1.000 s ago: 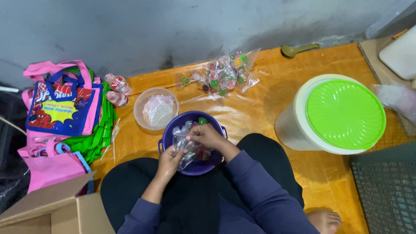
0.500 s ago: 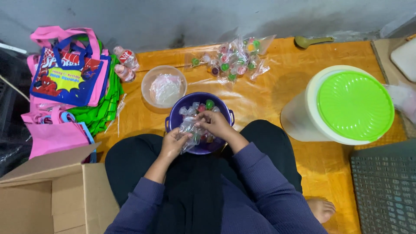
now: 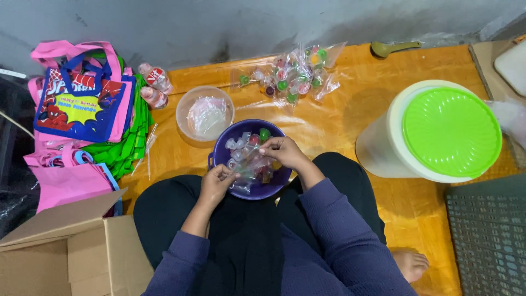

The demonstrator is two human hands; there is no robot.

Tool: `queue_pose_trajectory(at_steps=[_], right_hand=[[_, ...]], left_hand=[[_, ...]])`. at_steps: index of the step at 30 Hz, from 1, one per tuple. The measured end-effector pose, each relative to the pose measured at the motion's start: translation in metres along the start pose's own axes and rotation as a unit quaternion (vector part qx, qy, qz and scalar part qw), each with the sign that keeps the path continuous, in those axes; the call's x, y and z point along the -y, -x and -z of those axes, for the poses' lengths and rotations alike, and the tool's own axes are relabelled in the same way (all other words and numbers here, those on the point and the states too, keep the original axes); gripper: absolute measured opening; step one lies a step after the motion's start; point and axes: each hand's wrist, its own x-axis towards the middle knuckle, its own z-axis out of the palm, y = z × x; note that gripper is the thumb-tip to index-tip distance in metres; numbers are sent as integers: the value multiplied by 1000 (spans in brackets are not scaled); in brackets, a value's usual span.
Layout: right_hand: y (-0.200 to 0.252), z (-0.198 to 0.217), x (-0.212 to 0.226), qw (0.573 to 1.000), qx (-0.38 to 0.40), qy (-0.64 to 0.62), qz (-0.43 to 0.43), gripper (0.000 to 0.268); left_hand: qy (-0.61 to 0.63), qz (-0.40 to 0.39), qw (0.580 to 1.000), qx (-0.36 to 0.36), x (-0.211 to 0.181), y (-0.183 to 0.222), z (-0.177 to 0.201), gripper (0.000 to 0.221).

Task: The person places small, colorful candies from a purple bowl into small plastic bags, handling them one by one.

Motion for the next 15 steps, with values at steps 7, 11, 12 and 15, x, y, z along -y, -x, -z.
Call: queue_pose_trajectory(at_steps=[7,11,12,15], right_hand=[[-1,5,-2,997,-26,-66,-41,20],[-1,5,-2,991,-29,-109,-70,24],[-4,6,1,989,-24,-123,-72,23],[-2,15,10,989,-23,-128,-69,23]], left_hand=[[75,59,995,-32,25,-13,9,29],[219,110,970,-6,-9,7,3,29],[262,129,956,-15,-9,2,2,22],[328,77,940,-57,-2,-4,-1,19]])
